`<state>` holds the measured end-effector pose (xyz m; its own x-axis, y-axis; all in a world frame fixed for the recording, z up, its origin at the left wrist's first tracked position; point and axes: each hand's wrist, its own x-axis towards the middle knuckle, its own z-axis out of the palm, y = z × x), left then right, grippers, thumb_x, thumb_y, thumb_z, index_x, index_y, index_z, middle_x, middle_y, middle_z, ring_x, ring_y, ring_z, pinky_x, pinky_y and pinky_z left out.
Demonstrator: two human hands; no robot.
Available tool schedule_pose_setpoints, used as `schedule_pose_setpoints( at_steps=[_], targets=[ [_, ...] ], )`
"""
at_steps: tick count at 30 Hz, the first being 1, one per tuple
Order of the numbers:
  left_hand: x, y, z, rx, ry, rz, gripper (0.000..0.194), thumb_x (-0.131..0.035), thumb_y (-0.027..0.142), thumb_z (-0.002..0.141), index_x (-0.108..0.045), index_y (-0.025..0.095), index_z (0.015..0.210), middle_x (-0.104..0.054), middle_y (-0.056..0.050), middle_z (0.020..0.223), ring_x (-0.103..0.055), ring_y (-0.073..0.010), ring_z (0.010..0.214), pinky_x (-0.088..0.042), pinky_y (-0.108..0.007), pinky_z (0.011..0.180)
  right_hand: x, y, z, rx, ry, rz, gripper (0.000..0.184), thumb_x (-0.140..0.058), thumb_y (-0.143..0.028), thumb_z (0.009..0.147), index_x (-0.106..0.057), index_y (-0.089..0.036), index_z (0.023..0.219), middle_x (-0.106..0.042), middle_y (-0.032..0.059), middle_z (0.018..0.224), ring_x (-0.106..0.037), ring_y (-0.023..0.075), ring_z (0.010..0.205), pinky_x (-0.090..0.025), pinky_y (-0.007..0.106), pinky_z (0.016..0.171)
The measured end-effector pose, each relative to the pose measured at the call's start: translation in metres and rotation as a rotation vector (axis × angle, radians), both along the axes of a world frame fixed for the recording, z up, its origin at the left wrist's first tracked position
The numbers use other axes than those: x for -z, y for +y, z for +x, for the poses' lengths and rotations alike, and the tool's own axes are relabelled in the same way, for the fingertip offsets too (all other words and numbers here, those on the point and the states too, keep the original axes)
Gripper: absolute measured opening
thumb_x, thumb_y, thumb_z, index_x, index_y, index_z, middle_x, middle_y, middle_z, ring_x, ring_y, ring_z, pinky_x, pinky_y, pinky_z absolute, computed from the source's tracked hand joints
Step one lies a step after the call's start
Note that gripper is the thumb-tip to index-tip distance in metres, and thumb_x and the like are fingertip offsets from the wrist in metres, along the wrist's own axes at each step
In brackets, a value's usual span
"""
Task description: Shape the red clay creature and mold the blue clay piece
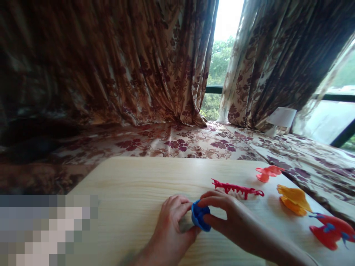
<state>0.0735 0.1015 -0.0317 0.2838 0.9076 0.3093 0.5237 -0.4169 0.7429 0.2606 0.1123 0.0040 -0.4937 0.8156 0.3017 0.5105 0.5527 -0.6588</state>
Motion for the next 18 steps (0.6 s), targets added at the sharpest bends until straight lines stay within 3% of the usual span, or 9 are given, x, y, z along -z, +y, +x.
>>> schedule_pose_setpoints(
  at_steps=[4, 8, 13, 18],
  targets=[
    [0.0, 0.003, -0.003, 0.039, -0.075, 0.041, 0.032, -0.067, 0.009, 0.069, -0.068, 0.018, 0.1, -0.065, -0.008, 0.102, -0.057, -0.0244, 0.103, -0.047, -0.04, 0.094, -0.01, 0.0, 0.008, 0.036, 0.039, 0.146, 0.018, -0.055, -0.02, 0.09, -0.061, -0.029, 0.104, -0.061, 0.0029, 0.112, -0.057, 0.0179, 0.105, -0.045, 0.032, 0.093],
    [0.003, 0.003, -0.005, 0.072, -0.115, 0.131, 0.043, -0.061, 0.004, 0.066, -0.064, 0.02, 0.106, -0.066, -0.007, 0.104, -0.058, -0.0232, 0.104, -0.048, -0.039, 0.094, -0.017, -0.008, 0.002, 0.024, -0.04, 0.162, 0.017, -0.057, -0.02, 0.089, -0.063, -0.031, 0.1, -0.057, 0.003, 0.117, -0.056, 0.0184, 0.107, -0.048, 0.031, 0.089],
    [0.008, 0.001, -0.004, 0.005, -0.1, 0.267, 0.045, -0.059, 0.005, 0.066, -0.058, 0.024, 0.107, -0.066, -0.004, 0.105, -0.058, -0.0219, 0.103, -0.049, -0.037, 0.092, -0.013, -0.012, -0.004, 0.072, -0.117, 0.213, 0.008, -0.063, -0.022, 0.085, -0.065, -0.027, 0.091, -0.056, 0.0047, 0.116, -0.054, 0.0216, 0.107, -0.048, 0.035, 0.088],
    [0.004, -0.005, -0.001, -0.076, -0.021, 0.258, 0.04, -0.058, 0.006, 0.067, -0.053, 0.026, 0.101, -0.063, -0.003, 0.103, -0.058, -0.0221, 0.101, -0.049, -0.036, 0.087, -0.007, -0.012, -0.008, 0.065, -0.156, 0.289, 0.006, -0.065, -0.021, 0.084, -0.065, -0.025, 0.088, -0.057, 0.0047, 0.115, -0.051, 0.0229, 0.109, -0.046, 0.037, 0.09]
  ],
)
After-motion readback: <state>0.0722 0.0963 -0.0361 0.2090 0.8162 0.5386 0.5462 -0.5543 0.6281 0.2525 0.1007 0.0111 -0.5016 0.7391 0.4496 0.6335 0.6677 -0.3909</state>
